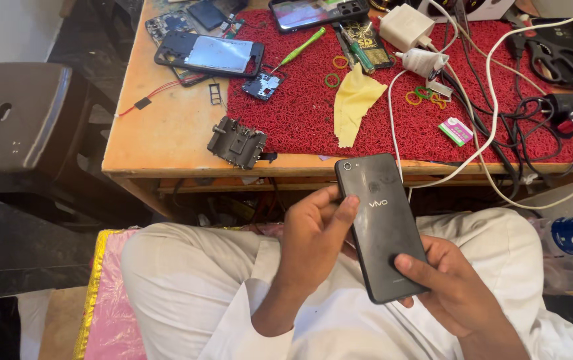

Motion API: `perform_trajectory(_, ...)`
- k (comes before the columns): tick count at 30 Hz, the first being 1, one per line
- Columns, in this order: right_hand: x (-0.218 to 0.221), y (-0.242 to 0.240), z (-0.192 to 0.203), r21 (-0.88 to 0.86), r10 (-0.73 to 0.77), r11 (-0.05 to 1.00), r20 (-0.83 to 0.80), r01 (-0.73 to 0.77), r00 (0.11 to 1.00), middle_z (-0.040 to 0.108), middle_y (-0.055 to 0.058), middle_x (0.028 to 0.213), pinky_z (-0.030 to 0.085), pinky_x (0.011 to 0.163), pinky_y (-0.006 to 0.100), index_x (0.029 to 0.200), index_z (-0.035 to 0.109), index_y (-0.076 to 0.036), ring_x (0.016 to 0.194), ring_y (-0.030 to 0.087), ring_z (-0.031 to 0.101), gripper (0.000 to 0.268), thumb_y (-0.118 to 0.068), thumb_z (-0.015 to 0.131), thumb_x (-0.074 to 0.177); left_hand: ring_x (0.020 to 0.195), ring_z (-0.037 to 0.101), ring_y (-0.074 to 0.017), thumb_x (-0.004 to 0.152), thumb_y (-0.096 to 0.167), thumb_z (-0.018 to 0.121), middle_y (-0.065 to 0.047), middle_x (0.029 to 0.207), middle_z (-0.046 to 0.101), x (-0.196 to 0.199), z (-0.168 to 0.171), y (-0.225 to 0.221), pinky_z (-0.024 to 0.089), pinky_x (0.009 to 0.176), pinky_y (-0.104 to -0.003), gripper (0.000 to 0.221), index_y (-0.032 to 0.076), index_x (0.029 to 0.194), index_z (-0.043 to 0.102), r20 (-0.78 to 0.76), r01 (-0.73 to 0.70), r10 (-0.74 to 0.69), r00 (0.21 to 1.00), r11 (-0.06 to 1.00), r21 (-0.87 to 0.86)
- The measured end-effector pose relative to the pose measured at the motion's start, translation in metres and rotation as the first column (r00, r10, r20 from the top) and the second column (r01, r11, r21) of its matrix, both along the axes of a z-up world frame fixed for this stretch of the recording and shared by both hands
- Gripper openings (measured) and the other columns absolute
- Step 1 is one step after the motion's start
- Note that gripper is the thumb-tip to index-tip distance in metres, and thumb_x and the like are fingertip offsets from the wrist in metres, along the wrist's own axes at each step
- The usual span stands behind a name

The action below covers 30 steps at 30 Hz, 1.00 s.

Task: The person repairs a smartphone by manipulating a white power adapter and connecting it to the device's charging port. They then place the back cover onto the phone, press it into place, and inspect the device while it is connected to the charger.

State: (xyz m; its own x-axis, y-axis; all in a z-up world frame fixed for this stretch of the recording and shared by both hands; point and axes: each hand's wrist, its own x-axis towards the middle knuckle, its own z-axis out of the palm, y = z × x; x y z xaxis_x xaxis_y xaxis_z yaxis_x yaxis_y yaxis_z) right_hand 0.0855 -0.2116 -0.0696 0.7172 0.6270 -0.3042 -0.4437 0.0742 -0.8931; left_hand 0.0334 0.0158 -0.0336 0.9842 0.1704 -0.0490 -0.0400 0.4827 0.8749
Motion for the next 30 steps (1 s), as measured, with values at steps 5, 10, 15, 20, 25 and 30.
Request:
perform_trajectory(5, -0.001, 0.005, 0.008, 0.108, -0.053, 0.993, -0.018, 0.054, 0.998, 0.071, 0.01, 0.079, 0.048, 0.053, 0.028, 0.108, 0.063, 0.006, 0.059, 0.013, 0.061, 0.029, -0.021, 0.067, 0.099, 0.044, 0.055, -0.0028, 0.098, 0.018, 0.065, -0.003, 0.063, 0.066, -0.013, 0.015, 0.001, 0.044, 0.038, -0.021, 0.053, -0.004, 0.143, 0.048, -0.03, 0.25, -0.251, 0.968, 0.937, 0.243)
perform_trajectory(10, -0.007, 0.013, 0.027, 0.129, -0.029, 0.991, -0.006, 0.03, 1.0, 0.072, 0.013, 0.097, 0.054, 0.064, 0.034, 0.12, 0.06, 0.005, 0.076, 0.015, 0.065, 0.037, -0.022, 0.064, 0.095, 0.042, 0.051, -0.0035, 0.101, 0.016, 0.062, -0.004, 0.067, 0.067, -0.011, 0.013, -0.003, 0.041, 0.037, -0.02, 0.057, -0.007, 0.149, 0.042, 0.015, 0.263, -0.267, 0.964, 0.958, 0.11)
perform_trajectory(15, -0.013, 0.014, 0.039, 0.104, -0.009, 0.995, 0.049, 0.003, 0.999, 0.072, 0.017, 0.102, 0.053, 0.067, 0.035, 0.125, 0.058, 0.009, 0.08, 0.019, 0.065, 0.042, -0.015, 0.069, 0.093, 0.045, 0.055, -0.003, 0.101, 0.017, 0.062, -0.003, 0.068, 0.068, -0.009, 0.007, 0.002, 0.042, 0.039, -0.018, 0.067, -0.004, 0.157, 0.033, -0.005, 0.291, -0.292, 0.956, 0.951, 0.105)
perform_trajectory(20, -0.014, 0.016, 0.035, 0.111, -0.063, 0.992, 0.076, 0.054, 0.995, 0.071, 0.015, 0.099, 0.053, 0.067, 0.035, 0.122, 0.058, 0.01, 0.077, 0.018, 0.064, 0.04, -0.014, 0.071, 0.092, 0.065, 0.056, -0.0021, 0.095, 0.008, 0.068, -0.002, 0.085, 0.067, -0.011, 0.002, 0.01, 0.049, 0.058, -0.019, 0.084, 0.003, 0.166, 0.022, 0.08, 0.399, -0.41, 0.908, 0.908, 0.13)
perform_trajectory(25, -0.017, 0.016, 0.038, 0.027, -0.091, 0.996, 0.19, 0.087, 0.978, 0.072, 0.014, 0.092, 0.054, 0.067, 0.034, 0.118, 0.06, 0.009, 0.074, 0.018, 0.065, 0.037, -0.013, 0.072, 0.091, 0.076, 0.058, -0.0043, 0.091, 0.004, 0.071, -0.002, 0.093, 0.065, -0.012, -0.004, 0.012, 0.053, 0.068, -0.023, 0.093, 0.005, 0.168, 0.019, 0.098, 0.439, -0.441, 0.892, 0.897, 0.043)
perform_trajectory(30, -0.021, 0.018, 0.046, -0.107, -0.163, 0.973, 0.31, 0.205, 0.937, 0.075, 0.014, 0.098, 0.058, 0.071, 0.034, 0.125, 0.062, 0.007, 0.077, 0.016, 0.068, 0.042, -0.009, 0.072, 0.087, 0.08, 0.062, -0.009, 0.093, 0.007, 0.072, -0.006, 0.095, 0.069, -0.01, 0.001, 0.007, 0.055, 0.072, -0.024, 0.079, 0.001, 0.163, 0.034, 0.09, 0.179, -0.226, 0.97, 0.913, 0.366)
